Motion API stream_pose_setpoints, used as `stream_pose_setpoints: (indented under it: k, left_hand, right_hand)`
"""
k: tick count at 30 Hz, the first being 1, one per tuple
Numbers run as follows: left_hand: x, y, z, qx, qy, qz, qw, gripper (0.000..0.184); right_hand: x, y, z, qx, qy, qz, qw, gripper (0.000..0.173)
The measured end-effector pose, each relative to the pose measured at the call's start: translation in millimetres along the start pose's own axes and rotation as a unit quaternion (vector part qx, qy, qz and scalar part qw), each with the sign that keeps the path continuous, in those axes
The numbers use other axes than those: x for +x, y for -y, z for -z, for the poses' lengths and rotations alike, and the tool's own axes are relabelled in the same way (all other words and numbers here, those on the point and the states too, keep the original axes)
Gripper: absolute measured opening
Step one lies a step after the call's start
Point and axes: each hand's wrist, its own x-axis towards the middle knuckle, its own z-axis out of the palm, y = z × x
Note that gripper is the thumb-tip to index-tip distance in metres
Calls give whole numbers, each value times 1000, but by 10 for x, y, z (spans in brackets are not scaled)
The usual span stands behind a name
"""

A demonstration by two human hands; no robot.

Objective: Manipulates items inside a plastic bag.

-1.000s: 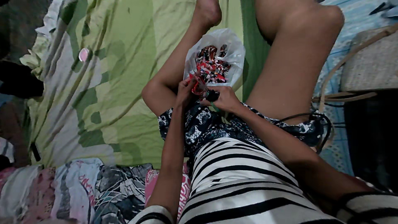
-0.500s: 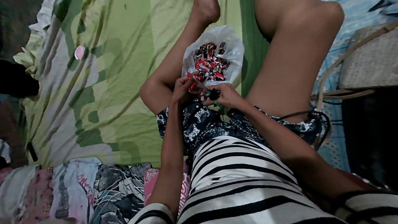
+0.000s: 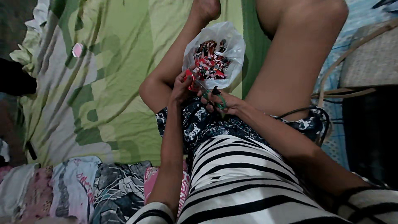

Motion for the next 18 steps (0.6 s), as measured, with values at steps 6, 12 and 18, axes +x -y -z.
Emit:
stream_pose_setpoints:
  k: [6, 12, 18]
  left_hand:
    - [-4, 11, -60, -1, -36, 25, 999, 25]
    - [10, 51, -63, 8, -37, 38, 999, 24]
    - [1, 26, -107, 14, -29, 71, 997, 29]
  right_hand:
    - [23, -73, -72, -33, -72, 47, 996, 18]
    - [51, -80, -49, -38, -90, 56, 994, 32]
    - [57, -61, -13, -53, -80, 59, 994, 31]
